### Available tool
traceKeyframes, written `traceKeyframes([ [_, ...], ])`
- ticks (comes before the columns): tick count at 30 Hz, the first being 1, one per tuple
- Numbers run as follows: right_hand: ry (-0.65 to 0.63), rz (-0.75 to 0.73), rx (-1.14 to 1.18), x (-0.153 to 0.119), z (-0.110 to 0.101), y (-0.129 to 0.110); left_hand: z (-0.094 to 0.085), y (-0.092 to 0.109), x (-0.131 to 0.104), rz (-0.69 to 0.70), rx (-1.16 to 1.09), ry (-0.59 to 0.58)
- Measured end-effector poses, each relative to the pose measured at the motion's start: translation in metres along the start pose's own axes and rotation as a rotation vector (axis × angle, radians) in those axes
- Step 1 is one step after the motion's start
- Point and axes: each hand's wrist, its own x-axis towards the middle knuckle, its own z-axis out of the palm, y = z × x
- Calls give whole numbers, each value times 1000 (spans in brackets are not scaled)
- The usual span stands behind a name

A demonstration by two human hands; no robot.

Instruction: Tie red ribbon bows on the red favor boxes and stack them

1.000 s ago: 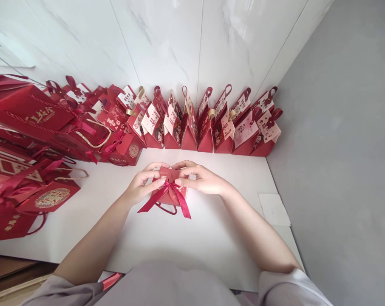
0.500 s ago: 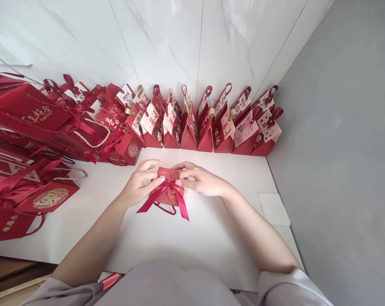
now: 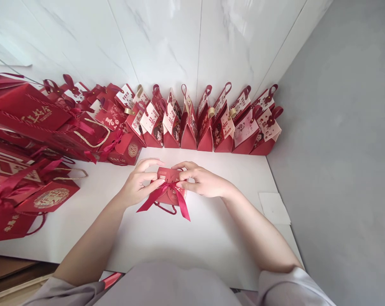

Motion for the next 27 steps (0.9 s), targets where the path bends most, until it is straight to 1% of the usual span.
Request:
traceKeyframes([
  [6,-1,-16,-57,0,-1,-3,0,-2,0,16,5,-5],
  [12,1,-2,-54,-1,0,-5,1,-3,0,-13,1,-16],
  [19,-18,8,-71,-3,0,-5,-8,-2,1,15,-1,-64],
  [22,-36,24,-56,-3,-1,-3,-9,-5,1,1,-23,-51],
  [24,-43,62,-24,-2,-2,-3,-6,-7,1,-40,-52,-36],
  [27,-2,86,10,-3,-4,-5,-1,-7,2,-102,-126,22],
])
